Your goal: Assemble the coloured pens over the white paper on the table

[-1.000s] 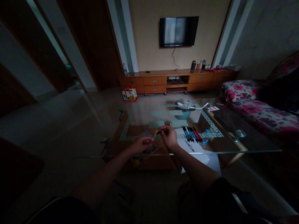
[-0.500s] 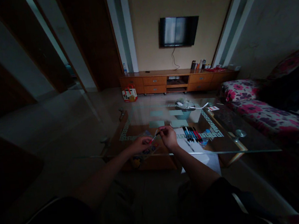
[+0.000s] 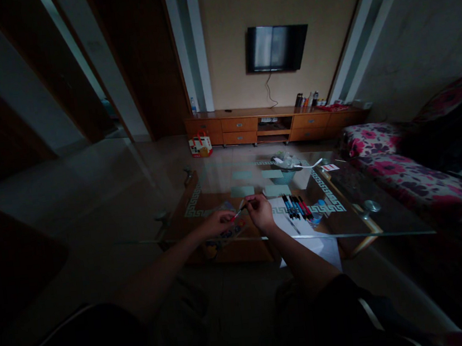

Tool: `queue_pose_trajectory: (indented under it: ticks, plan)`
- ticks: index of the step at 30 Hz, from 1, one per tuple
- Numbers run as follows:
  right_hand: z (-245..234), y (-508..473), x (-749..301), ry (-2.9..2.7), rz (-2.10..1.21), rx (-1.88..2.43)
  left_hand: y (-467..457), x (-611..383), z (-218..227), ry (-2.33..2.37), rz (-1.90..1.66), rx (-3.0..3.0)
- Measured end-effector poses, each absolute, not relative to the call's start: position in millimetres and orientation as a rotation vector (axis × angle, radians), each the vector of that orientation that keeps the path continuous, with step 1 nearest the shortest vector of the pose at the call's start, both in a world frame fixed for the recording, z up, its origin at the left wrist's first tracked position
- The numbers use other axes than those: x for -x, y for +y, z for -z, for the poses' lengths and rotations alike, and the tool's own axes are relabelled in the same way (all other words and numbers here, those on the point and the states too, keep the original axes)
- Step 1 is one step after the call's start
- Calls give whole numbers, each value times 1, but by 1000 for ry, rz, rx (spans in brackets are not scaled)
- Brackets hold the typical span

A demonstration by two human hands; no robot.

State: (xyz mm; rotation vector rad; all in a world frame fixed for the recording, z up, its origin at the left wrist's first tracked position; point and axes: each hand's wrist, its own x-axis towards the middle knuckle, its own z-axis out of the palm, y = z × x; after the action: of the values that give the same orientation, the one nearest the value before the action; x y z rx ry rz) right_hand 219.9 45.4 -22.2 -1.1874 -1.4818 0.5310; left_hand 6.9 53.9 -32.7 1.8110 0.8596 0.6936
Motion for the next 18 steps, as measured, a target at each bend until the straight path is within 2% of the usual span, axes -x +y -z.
queue_pose_trajectory:
  ticks: [18]
  plan:
    - [27,43,-211,-1562,-640,1116,60,-8,43,888,-760,-1831]
